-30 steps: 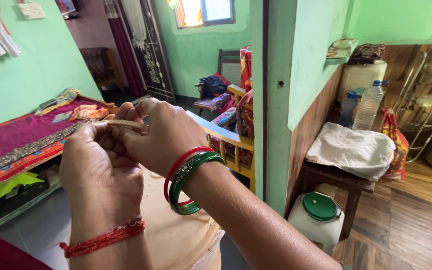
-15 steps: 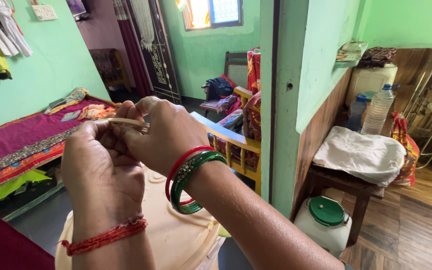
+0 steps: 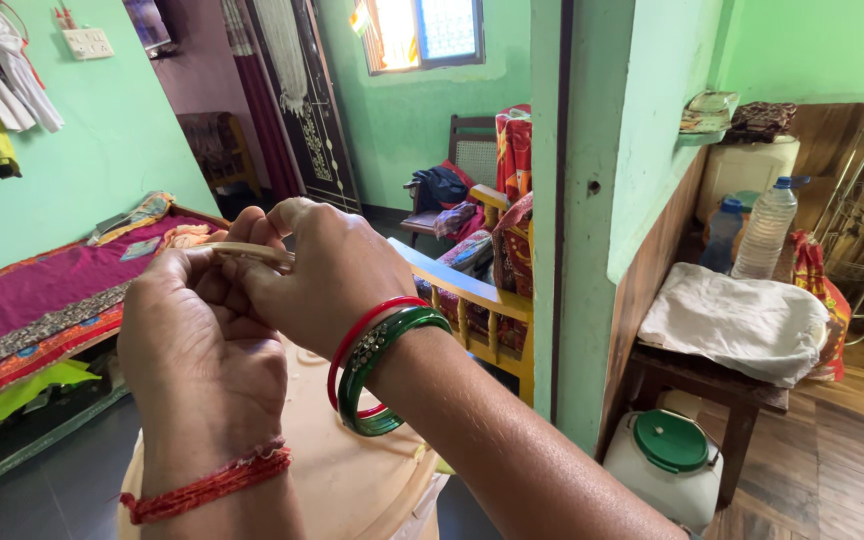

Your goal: The person reattaches a plastic handle to a bucket by hand, threading the ends of the handle through the corresponding slots on the bucket rim.

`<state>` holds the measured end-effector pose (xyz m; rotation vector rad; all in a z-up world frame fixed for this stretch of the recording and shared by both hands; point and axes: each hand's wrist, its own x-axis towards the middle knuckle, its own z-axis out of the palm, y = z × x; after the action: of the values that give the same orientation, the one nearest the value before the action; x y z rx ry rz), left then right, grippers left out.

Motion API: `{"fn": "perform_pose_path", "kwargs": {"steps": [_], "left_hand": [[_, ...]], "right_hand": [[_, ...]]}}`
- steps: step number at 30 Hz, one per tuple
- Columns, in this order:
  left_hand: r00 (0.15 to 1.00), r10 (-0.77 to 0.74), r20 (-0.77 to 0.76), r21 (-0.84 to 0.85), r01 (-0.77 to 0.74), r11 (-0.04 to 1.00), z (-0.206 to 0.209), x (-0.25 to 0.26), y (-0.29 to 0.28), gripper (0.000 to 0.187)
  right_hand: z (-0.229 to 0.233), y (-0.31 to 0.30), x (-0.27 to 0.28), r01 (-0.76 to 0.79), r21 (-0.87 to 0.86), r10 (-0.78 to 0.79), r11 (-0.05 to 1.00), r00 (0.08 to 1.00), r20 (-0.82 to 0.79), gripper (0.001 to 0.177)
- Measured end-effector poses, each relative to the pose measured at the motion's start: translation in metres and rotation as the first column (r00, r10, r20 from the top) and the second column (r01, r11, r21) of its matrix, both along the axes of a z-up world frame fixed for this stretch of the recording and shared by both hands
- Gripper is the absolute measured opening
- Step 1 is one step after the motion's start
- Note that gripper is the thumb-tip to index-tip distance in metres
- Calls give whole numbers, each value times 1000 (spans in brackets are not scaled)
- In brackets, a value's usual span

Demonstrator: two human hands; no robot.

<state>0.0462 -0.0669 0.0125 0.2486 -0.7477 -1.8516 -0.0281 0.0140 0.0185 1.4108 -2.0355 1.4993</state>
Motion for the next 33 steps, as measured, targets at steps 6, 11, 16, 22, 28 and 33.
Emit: {"fn": "perform_pose_path", "kwargs": {"steps": [6,11,16,22,28,33], "left_hand": [[1000,-13,-14,11,14,1000,0,-10,-14,26],[1000,-10,-17,33,10,999,0,-18,-25,26],[999,-32,-20,42,33,999,0,-30,-34,28],[1000,-27,7,36,27,999,-2,-44,-41,26],[1000,-31,6,80,30,996,-6,-57,-50,26],[999,-51,0,95,50,994,-8,-68,-55,26]], "right_hand": [[3,-13,-8,-4,39,2,999,999,49,33],[6,-22,-15,-14,29,12,999,998,58,33],[4,-29,-25,-54,-23,55,998,997,56,33],[5,-36,-39,10,64,-15,998,998,66,33],[2,-42,-52,26,82,-32,996,997,64,35],[-1,-49,-63,51,90,-56,995,997,53,34]]}}
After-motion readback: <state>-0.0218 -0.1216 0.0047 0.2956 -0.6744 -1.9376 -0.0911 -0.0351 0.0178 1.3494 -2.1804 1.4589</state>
